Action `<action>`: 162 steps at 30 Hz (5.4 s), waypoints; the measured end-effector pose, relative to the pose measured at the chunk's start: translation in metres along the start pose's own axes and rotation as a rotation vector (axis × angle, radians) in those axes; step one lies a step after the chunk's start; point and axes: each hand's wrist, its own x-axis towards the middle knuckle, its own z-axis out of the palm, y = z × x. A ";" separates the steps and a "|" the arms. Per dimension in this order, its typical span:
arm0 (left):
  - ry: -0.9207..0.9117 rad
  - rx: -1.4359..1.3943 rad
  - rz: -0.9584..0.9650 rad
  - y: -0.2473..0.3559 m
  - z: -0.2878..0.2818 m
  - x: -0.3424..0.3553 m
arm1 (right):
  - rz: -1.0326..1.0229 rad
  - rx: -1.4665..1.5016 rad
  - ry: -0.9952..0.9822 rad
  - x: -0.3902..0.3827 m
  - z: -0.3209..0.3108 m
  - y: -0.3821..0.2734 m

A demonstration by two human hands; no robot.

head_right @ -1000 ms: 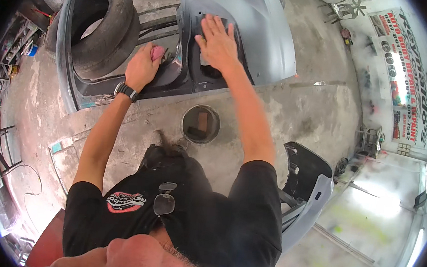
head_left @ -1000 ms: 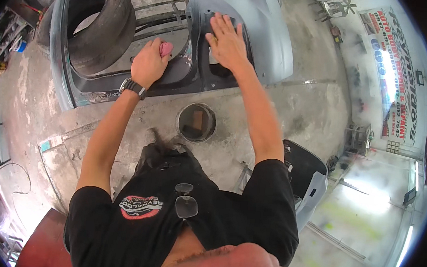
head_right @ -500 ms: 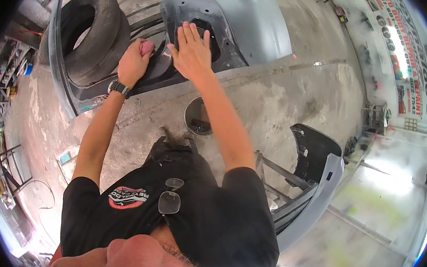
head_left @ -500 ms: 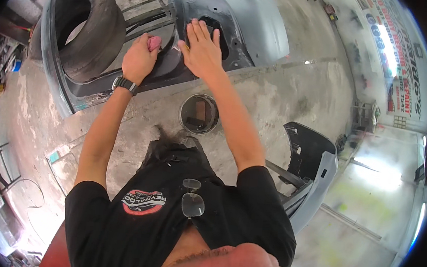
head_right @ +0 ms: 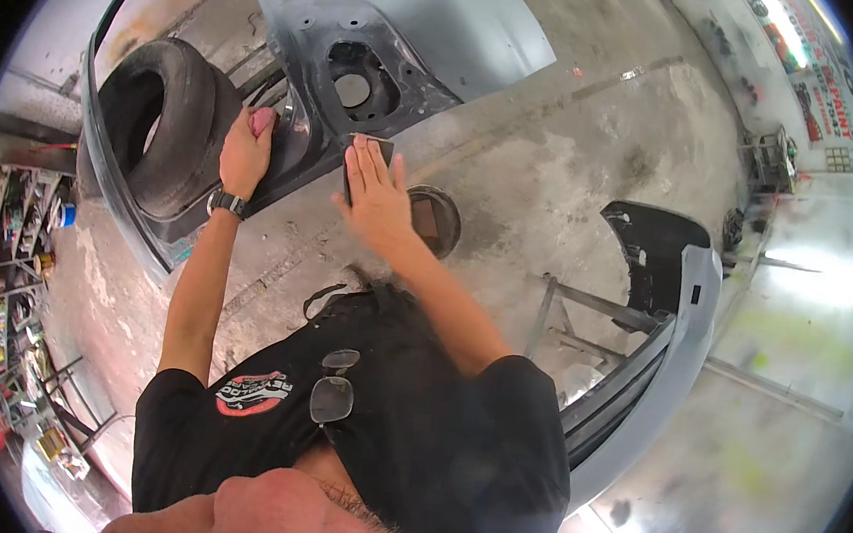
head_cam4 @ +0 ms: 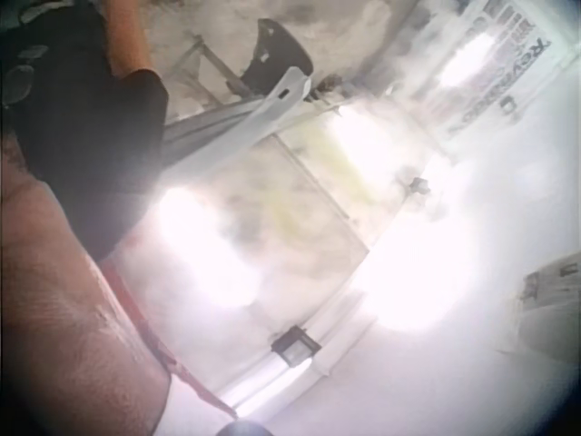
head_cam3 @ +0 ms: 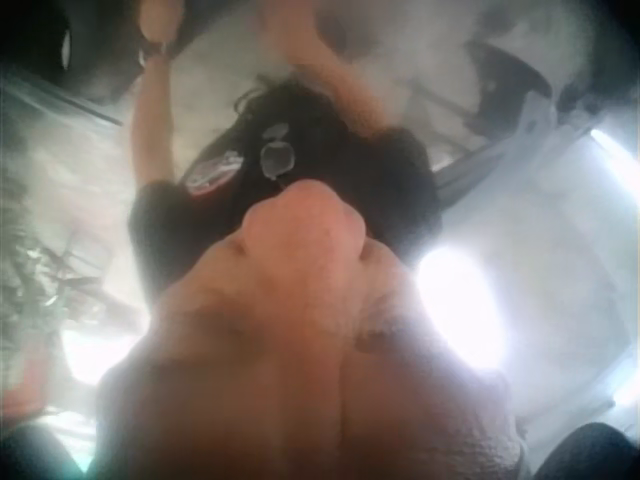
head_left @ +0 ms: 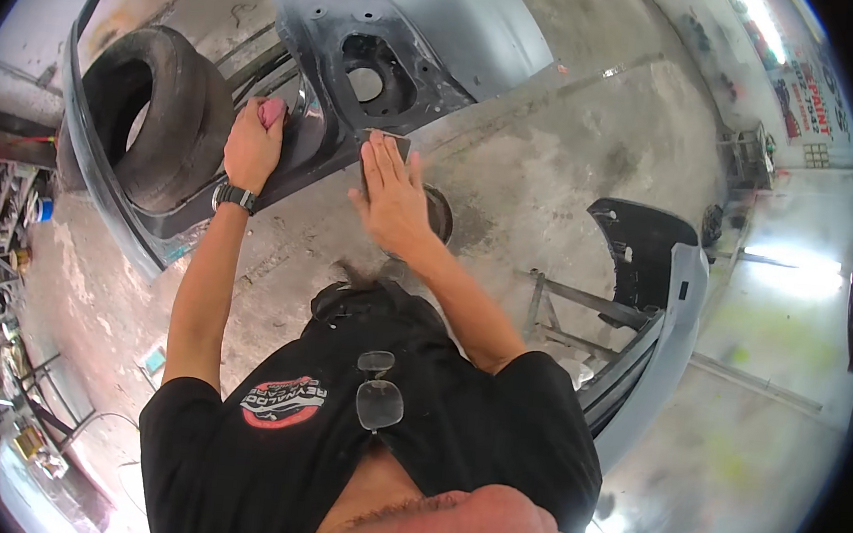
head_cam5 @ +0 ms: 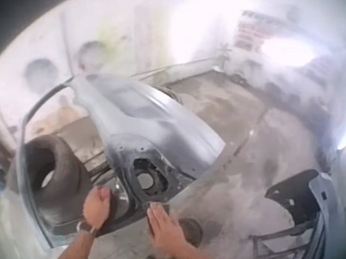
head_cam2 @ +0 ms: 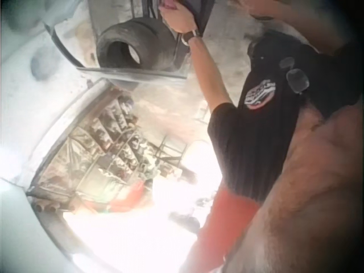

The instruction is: The person sands a gray car body panel by hand using a sanding block, frequently dipping a pink cloth into a bucket of water to wet the surface and wipe away debris.

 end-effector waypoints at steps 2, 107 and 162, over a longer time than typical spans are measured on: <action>0.009 0.003 0.030 -0.006 0.000 0.000 | -0.117 -0.092 -0.146 0.007 -0.007 0.009; 0.096 -0.279 0.059 -0.011 0.007 -0.007 | -0.515 -0.200 -0.321 0.306 0.019 -0.022; 0.048 -0.304 0.054 -0.011 -0.004 -0.015 | -0.950 -0.775 -0.165 0.534 0.095 -0.044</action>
